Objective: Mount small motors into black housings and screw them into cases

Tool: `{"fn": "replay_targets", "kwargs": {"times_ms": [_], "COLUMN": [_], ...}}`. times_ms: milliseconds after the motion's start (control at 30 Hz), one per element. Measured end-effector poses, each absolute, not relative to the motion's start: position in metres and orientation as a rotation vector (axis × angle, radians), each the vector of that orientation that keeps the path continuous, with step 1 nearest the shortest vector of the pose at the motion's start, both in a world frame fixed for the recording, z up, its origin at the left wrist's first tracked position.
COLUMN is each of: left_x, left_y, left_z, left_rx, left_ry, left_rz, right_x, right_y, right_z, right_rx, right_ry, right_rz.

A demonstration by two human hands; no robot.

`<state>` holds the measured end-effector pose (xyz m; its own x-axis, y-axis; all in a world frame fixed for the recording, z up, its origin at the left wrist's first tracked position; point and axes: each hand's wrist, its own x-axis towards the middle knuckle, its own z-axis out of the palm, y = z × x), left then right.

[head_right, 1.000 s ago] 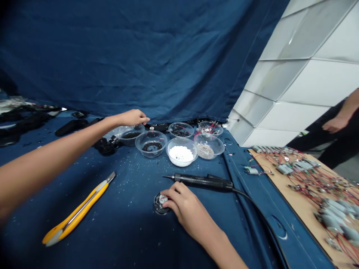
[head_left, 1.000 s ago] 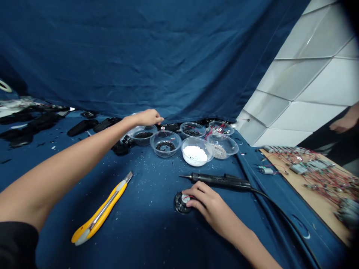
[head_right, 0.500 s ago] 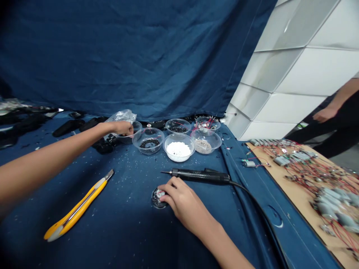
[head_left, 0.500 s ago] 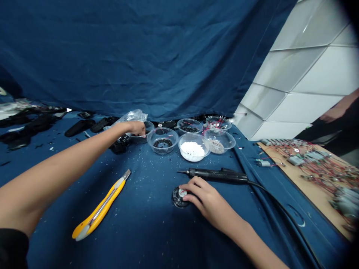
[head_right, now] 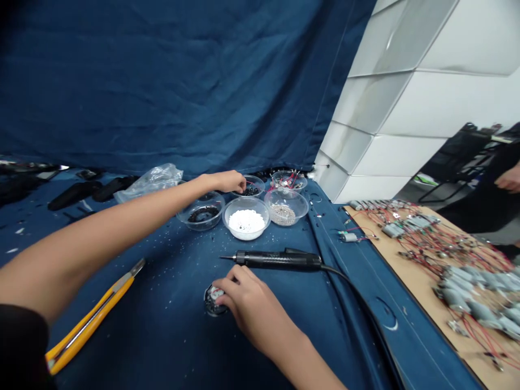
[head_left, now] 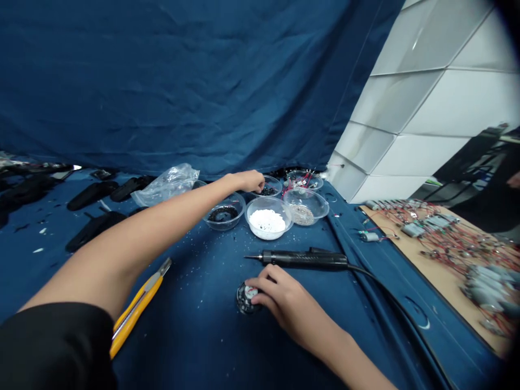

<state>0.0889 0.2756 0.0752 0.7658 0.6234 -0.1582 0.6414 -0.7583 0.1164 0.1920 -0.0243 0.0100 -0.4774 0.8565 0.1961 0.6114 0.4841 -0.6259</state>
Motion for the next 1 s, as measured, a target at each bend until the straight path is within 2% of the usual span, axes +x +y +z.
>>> {"fn": "replay_targets", "kwargs": {"times_ms": [300,667,833,933,1000], "left_x": [0.118,0.114,0.097,0.068,0.044], "left_y": [0.306,0.300,0.254,0.194,0.143], "left_z": [0.043,0.051,0.071,0.079,0.076], "left_rx": [2.680,2.636,2.547,2.400,2.274], "left_ry": [1.069,1.171,1.178,1.077,0.972], "left_rz": [-0.244,0.261,0.710,1.012,1.095], "right_x": [0.193,0.195,0.196,0.197,0.196], "right_y": [-0.023,-0.023,-0.021,-0.022,-0.023], "right_z": [0.013,0.012,0.011,0.009,0.008], "right_rx": [-1.240,-1.169,-1.173,-1.165,-1.156], "right_ry": [-2.235,-2.275,-2.264,-2.240,-2.229], "right_rz": [0.710,0.609,0.622,0.646,0.647]}}
